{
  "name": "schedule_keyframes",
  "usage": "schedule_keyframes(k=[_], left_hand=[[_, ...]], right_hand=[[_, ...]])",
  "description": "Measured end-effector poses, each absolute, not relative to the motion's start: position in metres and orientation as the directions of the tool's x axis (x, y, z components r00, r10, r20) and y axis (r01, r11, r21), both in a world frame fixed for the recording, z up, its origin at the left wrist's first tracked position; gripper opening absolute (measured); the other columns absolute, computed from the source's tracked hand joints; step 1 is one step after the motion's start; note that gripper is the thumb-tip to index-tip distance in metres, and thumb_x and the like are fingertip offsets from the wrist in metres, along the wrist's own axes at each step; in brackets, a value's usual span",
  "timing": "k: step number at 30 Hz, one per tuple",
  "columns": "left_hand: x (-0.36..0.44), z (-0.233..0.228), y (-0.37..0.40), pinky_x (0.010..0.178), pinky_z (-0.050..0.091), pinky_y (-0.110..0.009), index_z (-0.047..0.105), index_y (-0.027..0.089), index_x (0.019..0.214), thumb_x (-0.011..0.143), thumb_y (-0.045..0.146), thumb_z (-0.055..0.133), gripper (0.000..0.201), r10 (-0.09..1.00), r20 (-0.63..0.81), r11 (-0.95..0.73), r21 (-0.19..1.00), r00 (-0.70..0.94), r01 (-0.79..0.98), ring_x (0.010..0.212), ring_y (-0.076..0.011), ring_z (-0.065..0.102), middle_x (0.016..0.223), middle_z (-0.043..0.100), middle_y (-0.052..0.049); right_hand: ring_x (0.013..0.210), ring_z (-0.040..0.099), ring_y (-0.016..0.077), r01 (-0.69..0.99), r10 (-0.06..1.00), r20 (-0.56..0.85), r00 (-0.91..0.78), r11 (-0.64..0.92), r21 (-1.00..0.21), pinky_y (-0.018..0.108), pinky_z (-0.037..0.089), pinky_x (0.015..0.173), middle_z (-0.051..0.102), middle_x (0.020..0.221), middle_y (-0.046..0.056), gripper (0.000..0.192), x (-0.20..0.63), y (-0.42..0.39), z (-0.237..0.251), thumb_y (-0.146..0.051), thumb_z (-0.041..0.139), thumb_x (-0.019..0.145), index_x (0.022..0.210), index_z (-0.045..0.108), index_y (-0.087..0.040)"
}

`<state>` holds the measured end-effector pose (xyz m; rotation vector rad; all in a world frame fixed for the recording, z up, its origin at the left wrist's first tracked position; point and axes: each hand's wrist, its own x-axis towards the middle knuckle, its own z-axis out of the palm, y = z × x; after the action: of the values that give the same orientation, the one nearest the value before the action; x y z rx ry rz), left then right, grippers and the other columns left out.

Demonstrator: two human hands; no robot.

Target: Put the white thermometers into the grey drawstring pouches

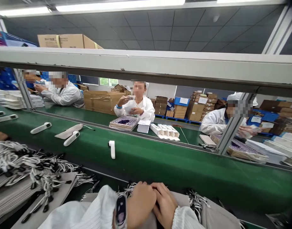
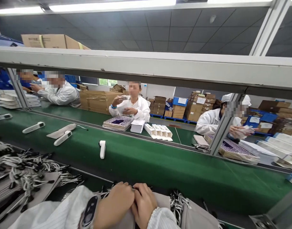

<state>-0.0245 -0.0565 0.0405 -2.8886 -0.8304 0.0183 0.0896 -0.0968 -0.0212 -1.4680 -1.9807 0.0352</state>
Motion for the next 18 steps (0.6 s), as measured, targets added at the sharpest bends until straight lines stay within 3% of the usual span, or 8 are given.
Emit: schedule_keyframes(k=[3,5,8,10,12,15,18], left_hand=[[-0.016,0.059,-0.053,0.053,0.039,-0.027,0.058,0.009,0.082,0.067,0.001,0.047,0.02,0.573,0.006,-0.816,-0.095,0.82,0.571,0.063,-0.0217,0.057,0.069,0.059,-0.009],[-0.015,0.058,-0.043,0.049,0.036,-0.023,0.055,0.011,0.089,0.065,0.007,0.051,0.025,0.542,0.052,-0.84,-0.003,0.839,0.543,0.058,-0.0186,0.056,0.068,0.058,-0.006],[-0.021,0.051,-0.02,0.044,0.028,-0.019,0.056,0.015,0.074,0.064,0.025,0.06,0.015,0.372,0.034,-0.88,0.331,0.928,0.341,0.047,-0.0099,0.044,0.054,0.047,0.003],[-0.026,0.048,-0.005,0.041,0.021,-0.018,0.053,0.014,0.062,0.064,0.041,0.062,0.029,0.242,-0.055,-0.767,0.6,0.969,0.226,0.042,-0.0056,0.03,0.046,0.033,0.006],[-0.03,0.045,0.006,0.039,0.016,-0.019,0.05,0.012,0.059,0.064,0.049,0.059,0.038,0.172,-0.098,-0.62,0.762,0.98,0.185,0.042,-0.0043,0.021,0.046,0.026,0.007],[-0.03,0.037,0.01,0.041,0.016,-0.019,0.049,0.012,0.058,0.069,0.043,0.056,0.034,0.18,-0.015,-0.561,0.82,0.984,0.116,0.045,-0.0044,0.021,0.049,0.025,0.006],[-0.026,0.024,0.007,0.043,0.022,-0.017,0.049,0.012,0.058,0.071,0.035,0.053,0.027,0.243,0.055,-0.619,0.777,0.968,0.111,0.047,-0.0048,0.027,0.051,0.031,0.006]], right_hand=[[0.089,0.045,0.0209,0.814,0.876,0.476,-0.072,0.327,-0.48,0.036,0.041,0.076,0.049,0.093,0.01,0.021,0.091,-0.097,-0.02,-0.018,0.035,0.081,0.093,0.051,-0.018],[0.09,0.045,0.0204,0.765,0.863,0.505,0.016,0.315,-0.562,0.035,0.04,0.077,0.048,0.093,0.009,0.018,0.091,-0.097,-0.018,-0.022,0.033,0.083,0.086,0.051,-0.017],[0.094,0.044,0.0193,0.67,0.828,0.539,0.156,0.312,-0.674,0.033,0.039,0.08,0.046,0.097,0.009,0.025,0.09,-0.096,-0.012,-0.027,0.029,0.085,0.071,0.048,-0.017],[0.09,0.046,0.0184,0.615,0.823,0.524,0.218,0.301,-0.729,0.032,0.04,0.077,0.047,0.094,0.008,0.031,0.09,-0.095,-0.008,-0.029,0.028,0.086,0.064,0.046,-0.017],[0.084,0.049,0.0178,0.581,0.837,0.49,0.244,0.278,-0.765,0.03,0.041,0.071,0.049,0.087,0.008,0.034,0.09,-0.095,-0.006,-0.03,0.029,0.085,0.059,0.046,-0.017],[0.08,0.05,0.0181,0.585,0.851,0.458,0.258,0.24,-0.775,0.03,0.041,0.069,0.05,0.082,0.007,0.036,0.096,-0.095,-0.003,-0.03,0.034,0.082,0.05,0.043,-0.016],[0.085,0.05,0.019,0.62,0.826,0.464,0.321,0.187,-0.762,0.029,0.04,0.069,0.05,0.089,0.008,0.029,0.103,-0.091,0.008,-0.03,0.04,0.08,0.054,0.043,-0.017]])
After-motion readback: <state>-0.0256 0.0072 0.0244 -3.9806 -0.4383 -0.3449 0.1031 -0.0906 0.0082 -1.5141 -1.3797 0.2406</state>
